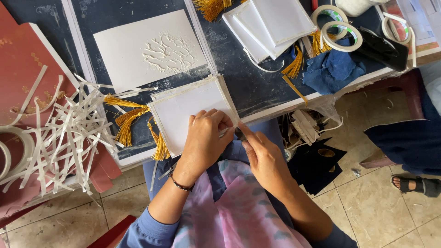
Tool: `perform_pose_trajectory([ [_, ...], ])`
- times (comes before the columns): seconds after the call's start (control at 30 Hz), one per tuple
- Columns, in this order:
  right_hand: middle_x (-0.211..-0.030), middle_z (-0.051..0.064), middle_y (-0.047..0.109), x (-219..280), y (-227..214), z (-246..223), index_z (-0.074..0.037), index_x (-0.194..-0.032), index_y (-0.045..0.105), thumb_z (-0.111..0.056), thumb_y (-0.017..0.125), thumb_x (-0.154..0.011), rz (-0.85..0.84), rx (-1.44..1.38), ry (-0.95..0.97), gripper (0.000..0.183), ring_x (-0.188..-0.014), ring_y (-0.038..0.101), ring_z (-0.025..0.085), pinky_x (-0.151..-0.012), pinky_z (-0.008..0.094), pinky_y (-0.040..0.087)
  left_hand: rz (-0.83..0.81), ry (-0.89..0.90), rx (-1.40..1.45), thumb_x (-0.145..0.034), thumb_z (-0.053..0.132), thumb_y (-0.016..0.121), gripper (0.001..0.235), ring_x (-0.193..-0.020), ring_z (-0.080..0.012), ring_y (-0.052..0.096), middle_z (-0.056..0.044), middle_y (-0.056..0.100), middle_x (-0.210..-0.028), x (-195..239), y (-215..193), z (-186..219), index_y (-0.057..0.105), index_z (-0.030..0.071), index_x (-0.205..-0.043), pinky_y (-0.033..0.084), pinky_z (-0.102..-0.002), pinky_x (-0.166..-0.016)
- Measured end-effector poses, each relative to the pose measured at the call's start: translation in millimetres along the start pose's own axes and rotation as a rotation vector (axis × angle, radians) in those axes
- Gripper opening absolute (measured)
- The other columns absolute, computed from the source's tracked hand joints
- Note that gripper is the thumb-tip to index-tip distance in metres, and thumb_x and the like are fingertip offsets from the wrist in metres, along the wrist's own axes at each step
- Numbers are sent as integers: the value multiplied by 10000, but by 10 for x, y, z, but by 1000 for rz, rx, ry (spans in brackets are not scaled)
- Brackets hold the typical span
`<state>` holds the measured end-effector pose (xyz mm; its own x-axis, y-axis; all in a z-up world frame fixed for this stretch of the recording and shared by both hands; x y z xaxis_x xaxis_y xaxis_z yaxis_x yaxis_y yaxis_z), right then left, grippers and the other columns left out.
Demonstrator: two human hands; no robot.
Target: Assembling multi-layered invitation cards by applying adhesive strips and joining paper components.
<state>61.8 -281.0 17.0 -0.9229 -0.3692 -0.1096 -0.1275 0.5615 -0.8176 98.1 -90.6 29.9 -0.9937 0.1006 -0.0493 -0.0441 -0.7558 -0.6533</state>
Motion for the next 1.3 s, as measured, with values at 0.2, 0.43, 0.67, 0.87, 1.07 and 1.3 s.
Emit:
perform_pose_trajectory([
  [0.2, -761, 79, 595, 9, 15, 35, -182, -1459, 603, -179, 514, -1059, -1, -20, 14, 410, -592, 677, 259, -529, 358, 583, 33, 36, -4, -878, 183, 756, 110, -765, -253, 599, -13, 577, -658, 45, 74, -78, 703, 126, -801, 392, -368, -779],
  [0.43, -816, 135, 639, -9, -39, -8, -158, -1451, 608, -159, 519, -1054, -24, -95, 35, 406, -658, 708, 313, -574, 392, 593, 33, 71, 25, -905, 137, 724, 117, -772, -292, 600, -53, 584, -670, 71, 10, -8, 685, 94, -803, 395, -379, -779],
  [0.67, -868, 147, 682, -38, -94, -41, -163, -1468, 591, -161, 539, -1042, -70, -138, 57, 430, -724, 740, 333, -619, 421, 615, 38, 73, 34, -919, 128, 713, 136, -776, -299, 604, -58, 594, -678, 85, -7, -7, 671, 96, -794, 402, -379, -782],
  [0.87, -879, 158, 713, -103, -196, -77, -132, -1433, 603, -93, 543, -1027, -116, -175, 51, 412, -702, 748, 310, -606, 399, 627, 4, 83, 35, -894, 140, 742, 91, -783, -283, 598, -32, 593, -686, 91, -41, -10, 687, 115, -826, 412, -368, -798],
  [1.07, -893, 175, 740, -51, -336, 283, -85, -1338, 608, -111, 615, -980, -167, -247, 85, 359, -679, 747, 298, -569, 397, 604, 11, 59, 77, -764, 198, 847, 208, -808, -266, 599, -4, 592, -729, 90, -45, -17, 692, 133, -887, 413, -385, -821],
  [1.3, -948, 156, 753, -247, -417, 227, -182, -1181, 681, -236, 520, -1071, -167, 0, -49, 202, -760, 770, 394, -648, 503, 629, 117, 60, 39, -809, 158, 817, 86, -756, -231, 564, 30, 550, -681, 93, 8, 62, 732, 166, -823, 389, -368, -793],
])
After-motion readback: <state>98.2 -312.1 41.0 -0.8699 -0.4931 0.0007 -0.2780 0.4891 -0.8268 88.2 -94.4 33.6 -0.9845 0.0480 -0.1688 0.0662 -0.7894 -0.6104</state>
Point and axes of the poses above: each hand's wrist, its own x-axis away from the middle knuckle, its own y-axis out of the palm, z = x × y, the point moved 1 cm from there along -x, towards the middle knuckle
